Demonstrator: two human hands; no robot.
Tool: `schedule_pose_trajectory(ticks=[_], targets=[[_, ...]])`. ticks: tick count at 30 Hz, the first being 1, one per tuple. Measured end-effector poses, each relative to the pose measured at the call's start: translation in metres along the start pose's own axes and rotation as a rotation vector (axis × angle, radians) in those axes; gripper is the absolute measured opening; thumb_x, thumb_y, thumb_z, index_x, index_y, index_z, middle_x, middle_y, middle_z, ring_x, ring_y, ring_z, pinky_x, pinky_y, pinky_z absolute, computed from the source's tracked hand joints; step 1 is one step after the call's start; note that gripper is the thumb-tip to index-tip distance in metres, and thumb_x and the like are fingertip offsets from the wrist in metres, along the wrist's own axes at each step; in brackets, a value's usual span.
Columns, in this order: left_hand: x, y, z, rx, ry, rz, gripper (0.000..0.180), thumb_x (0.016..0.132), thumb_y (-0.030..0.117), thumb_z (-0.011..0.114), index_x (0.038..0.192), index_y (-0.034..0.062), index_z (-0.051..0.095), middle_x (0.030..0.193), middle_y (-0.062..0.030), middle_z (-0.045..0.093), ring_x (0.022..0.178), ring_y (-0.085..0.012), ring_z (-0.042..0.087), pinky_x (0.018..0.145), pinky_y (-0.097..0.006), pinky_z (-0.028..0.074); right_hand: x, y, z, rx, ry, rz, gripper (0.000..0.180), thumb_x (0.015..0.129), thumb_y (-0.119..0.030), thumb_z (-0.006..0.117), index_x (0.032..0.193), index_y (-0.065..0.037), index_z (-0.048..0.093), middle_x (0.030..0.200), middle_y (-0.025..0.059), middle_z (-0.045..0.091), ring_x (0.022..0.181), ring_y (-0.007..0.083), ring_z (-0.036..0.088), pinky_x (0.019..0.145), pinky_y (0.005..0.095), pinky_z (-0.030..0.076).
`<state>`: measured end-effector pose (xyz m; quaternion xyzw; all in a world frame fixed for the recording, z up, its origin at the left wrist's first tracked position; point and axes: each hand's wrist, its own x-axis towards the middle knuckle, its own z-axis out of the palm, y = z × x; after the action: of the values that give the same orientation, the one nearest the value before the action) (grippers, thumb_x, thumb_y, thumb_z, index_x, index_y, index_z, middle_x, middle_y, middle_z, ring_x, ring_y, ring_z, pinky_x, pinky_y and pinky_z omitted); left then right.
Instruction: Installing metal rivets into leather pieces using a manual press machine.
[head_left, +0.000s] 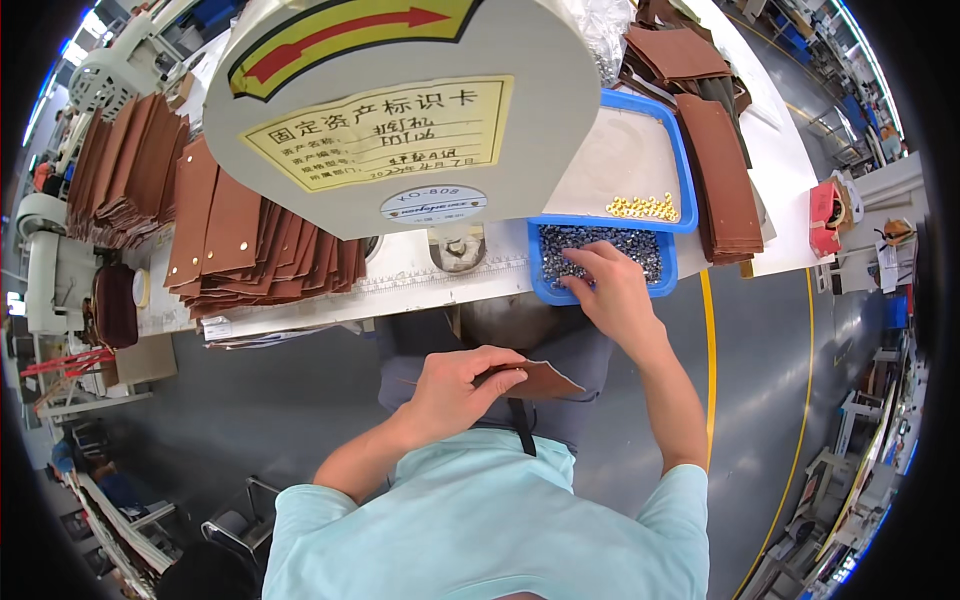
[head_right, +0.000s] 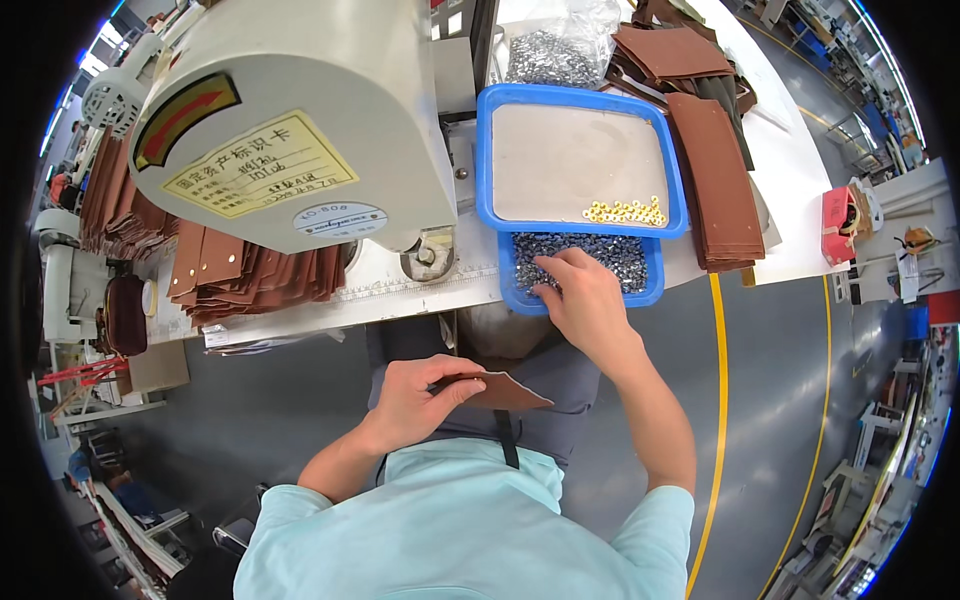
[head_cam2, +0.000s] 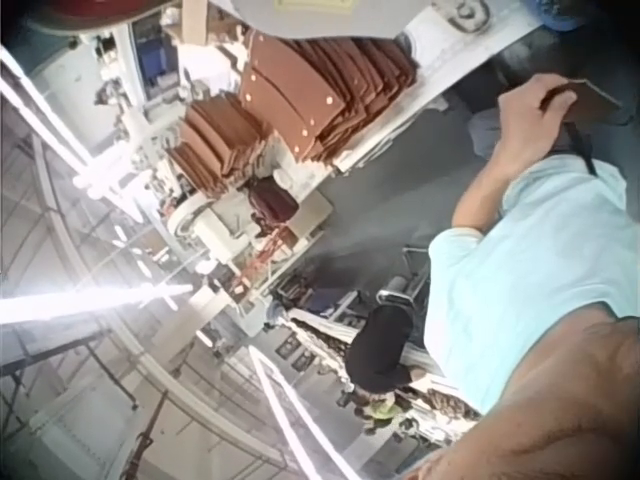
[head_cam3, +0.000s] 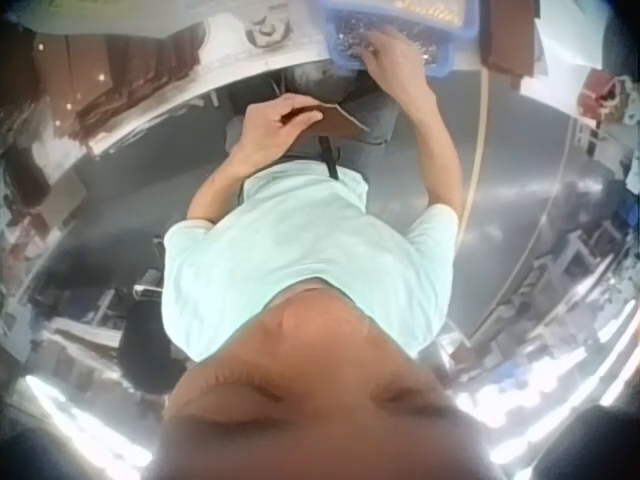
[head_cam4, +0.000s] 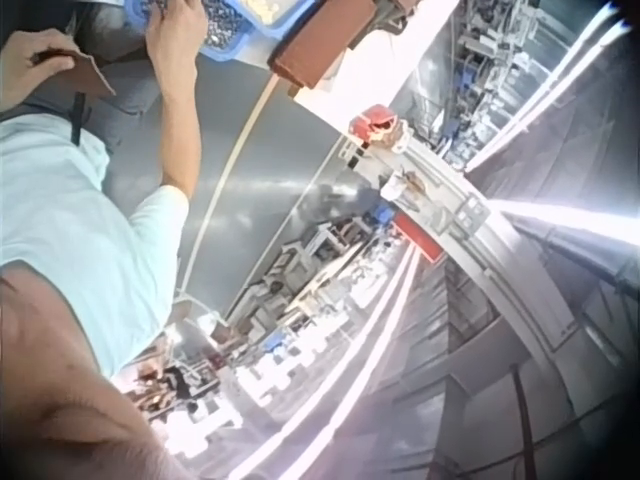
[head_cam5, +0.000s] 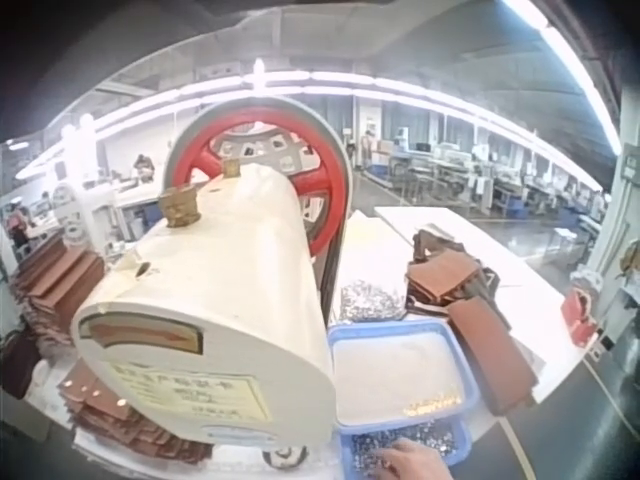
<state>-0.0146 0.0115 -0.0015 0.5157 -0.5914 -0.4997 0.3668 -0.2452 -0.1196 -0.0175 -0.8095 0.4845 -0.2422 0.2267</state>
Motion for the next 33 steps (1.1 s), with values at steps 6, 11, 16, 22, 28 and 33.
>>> schedule_pose_trajectory(ticks=[6, 11, 16, 22, 28, 33], targets=[[-0.005, -0.016, 0.007, 0.211, 0.082, 0.364, 0.014, 0.086, 0.008, 0.079, 0.099, 0.0058, 0.075, 0.094, -0.0063, 0.077, 0.073, -0.0218, 0.072, 0.063, -0.030, 0.058, 0.006, 0.018, 0.020, -0.100, -0.013, -0.071, 0.015, 0.086, -0.007, 0.076, 0.100, -0.002, 0.075, 0.090, 0.0142, 0.068, 0.079, 0.0359, 0.069, 0.073, 0.0435, 0.056], [0.002, -0.016, 0.004, 0.334, 0.202, 0.790, 0.021, 0.069, 0.001, 0.078, 0.087, 0.0059, 0.071, 0.089, -0.0052, 0.076, 0.072, -0.0194, 0.072, 0.059, -0.030, 0.059, 0.006, 0.014, 0.019, -0.150, 0.031, -0.089, 0.004, 0.087, -0.005, 0.073, 0.090, -0.004, 0.073, 0.086, 0.0132, 0.068, 0.076, 0.0355, 0.069, 0.069, 0.0449, 0.057], [0.006, -0.016, 0.003, 0.289, 0.197, 0.825, 0.026, 0.064, -0.001, 0.080, 0.088, 0.0046, 0.071, 0.088, -0.0065, 0.075, 0.072, -0.0205, 0.073, 0.059, -0.030, 0.059, -0.001, 0.009, 0.008, -0.028, 0.159, -0.070, 0.009, 0.085, -0.002, 0.077, 0.094, -0.002, 0.074, 0.086, 0.0118, 0.072, 0.073, 0.0259, 0.072, 0.066, 0.0335, 0.058], [0.005, -0.016, 0.005, 0.244, 0.174, 0.828, 0.028, 0.064, -0.003, 0.082, 0.089, 0.0040, 0.071, 0.086, -0.0080, 0.074, 0.071, -0.0212, 0.073, 0.059, -0.030, 0.060, -0.041, -0.054, -0.019, 0.866, -0.258, 0.358, 0.014, 0.086, 0.003, 0.079, 0.100, 0.002, 0.077, 0.095, 0.0074, 0.074, 0.085, 0.0116, 0.071, 0.075, 0.0259, 0.059], [0.004, -0.020, 0.012, 0.314, 0.205, 0.875, 0.026, 0.065, 0.007, 0.078, 0.090, 0.0056, 0.072, 0.087, -0.0039, 0.072, 0.072, -0.0184, 0.071, 0.056, -0.028, 0.056, -0.054, -0.061, -0.018, 1.073, -0.498, 0.329, 0.015, 0.090, 0.001, 0.076, 0.105, 0.002, 0.078, 0.099, 0.0097, 0.075, 0.090, 0.0149, 0.072, 0.080, 0.0275, 0.059], [0.005, -0.018, 0.011, 0.340, 0.218, 0.869, 0.026, 0.065, 0.007, 0.078, 0.091, 0.0054, 0.072, 0.087, -0.0038, 0.071, 0.071, -0.0182, 0.071, 0.056, -0.029, 0.056, -0.064, -0.056, -0.013, 1.096, -0.460, 0.375, 0.014, 0.090, 0.001, 0.077, 0.105, 0.002, 0.078, 0.099, 0.0098, 0.075, 0.089, 0.0147, 0.072, 0.079, 0.0275, 0.058]])
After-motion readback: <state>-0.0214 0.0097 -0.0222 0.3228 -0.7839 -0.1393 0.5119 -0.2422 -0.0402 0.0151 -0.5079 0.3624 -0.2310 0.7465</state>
